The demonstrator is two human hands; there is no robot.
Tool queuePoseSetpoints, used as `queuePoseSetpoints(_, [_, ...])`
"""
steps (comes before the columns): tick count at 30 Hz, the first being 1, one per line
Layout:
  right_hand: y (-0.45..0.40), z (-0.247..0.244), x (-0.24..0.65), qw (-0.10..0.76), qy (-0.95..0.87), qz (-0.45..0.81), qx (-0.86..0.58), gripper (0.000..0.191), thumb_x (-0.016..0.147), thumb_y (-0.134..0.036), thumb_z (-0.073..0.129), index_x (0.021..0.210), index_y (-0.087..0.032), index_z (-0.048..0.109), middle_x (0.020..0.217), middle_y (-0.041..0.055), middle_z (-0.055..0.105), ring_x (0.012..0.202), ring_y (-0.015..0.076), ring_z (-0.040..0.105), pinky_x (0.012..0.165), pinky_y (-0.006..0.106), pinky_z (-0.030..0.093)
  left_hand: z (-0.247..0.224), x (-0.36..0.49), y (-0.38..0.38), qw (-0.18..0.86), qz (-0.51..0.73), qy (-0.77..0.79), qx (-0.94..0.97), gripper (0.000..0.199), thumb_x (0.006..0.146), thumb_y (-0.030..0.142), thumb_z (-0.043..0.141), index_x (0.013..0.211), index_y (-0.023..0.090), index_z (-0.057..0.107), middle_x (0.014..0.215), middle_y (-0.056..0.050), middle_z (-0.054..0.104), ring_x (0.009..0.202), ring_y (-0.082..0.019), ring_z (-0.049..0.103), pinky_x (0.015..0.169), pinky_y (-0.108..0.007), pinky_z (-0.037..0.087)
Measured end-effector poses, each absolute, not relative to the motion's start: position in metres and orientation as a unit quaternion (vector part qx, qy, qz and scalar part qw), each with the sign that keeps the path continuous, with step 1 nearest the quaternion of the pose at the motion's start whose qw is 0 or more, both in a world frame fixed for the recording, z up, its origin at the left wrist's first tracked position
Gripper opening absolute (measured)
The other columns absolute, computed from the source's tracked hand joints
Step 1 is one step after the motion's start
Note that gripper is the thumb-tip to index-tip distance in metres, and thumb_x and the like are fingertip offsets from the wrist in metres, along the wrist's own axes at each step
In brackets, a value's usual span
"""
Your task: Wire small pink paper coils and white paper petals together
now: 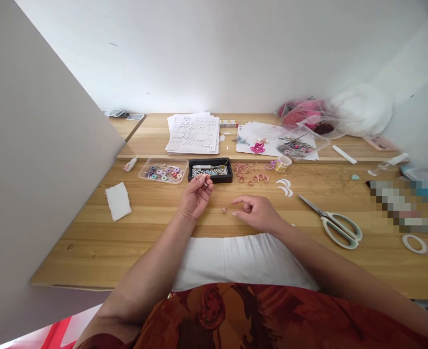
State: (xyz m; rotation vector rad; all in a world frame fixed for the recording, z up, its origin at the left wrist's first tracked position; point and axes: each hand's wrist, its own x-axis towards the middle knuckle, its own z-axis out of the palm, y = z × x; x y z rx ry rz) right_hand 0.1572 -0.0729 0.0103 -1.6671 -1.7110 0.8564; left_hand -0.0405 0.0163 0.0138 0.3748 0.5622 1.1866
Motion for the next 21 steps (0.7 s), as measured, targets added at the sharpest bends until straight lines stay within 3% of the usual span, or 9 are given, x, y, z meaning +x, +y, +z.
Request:
queuePoseSetpoints(3, [-0.068, 0.010, 0.142, 0.254, -0.662, 0.297, -0.639, 0.030, 0.081, -0.042, 0.070, 0.104, -0.025, 0.079, 0.054, -0.0073, 0.047, 0.050, 0.0108, 0.041, 0.055, 0.027, 0.029, 0.014, -0.041, 0.018, 0.773, 0.553, 0.257, 0.177, 0.011, 0.084, 0.004, 0.066, 0.079, 0.014, 0.068, 0.078, -0.001, 0.070, 0.067, -0.006, 0.065, 0.066, -0.015, 0.056])
queuePoseSetpoints(12, [-0.049, 0.021, 0.150, 0.171, -0.674, 0.257, -0.671, 0.021, 0.082, -0.043, 0.070, 0.078, -0.025, 0.080, 0.064, 0.0006, 0.069, 0.056, 0.0150, 0.056, 0.054, 0.028, 0.033, 0.014, -0.041, 0.019, 0.766, 0.550, 0.270, 0.196, 0.009, 0.082, 0.008, 0.073, 0.079, 0.014, 0.068, 0.079, 0.000, 0.069, 0.066, -0.005, 0.064, 0.066, -0.016, 0.055])
queuePoseSetpoints(21, [-0.050, 0.027, 0.164, 0.155, -0.676, 0.176, -0.699, 0.015, 0.084, -0.036, 0.072, 0.079, -0.026, 0.081, 0.074, 0.0056, 0.075, 0.067, 0.0208, 0.062, 0.058, 0.032, 0.032, 0.013, -0.038, 0.018, 0.770, 0.536, 0.286, 0.195, 0.010, 0.082, 0.006, 0.072, 0.078, 0.014, 0.068, 0.078, -0.001, 0.070, 0.068, -0.007, 0.065, 0.067, -0.017, 0.055])
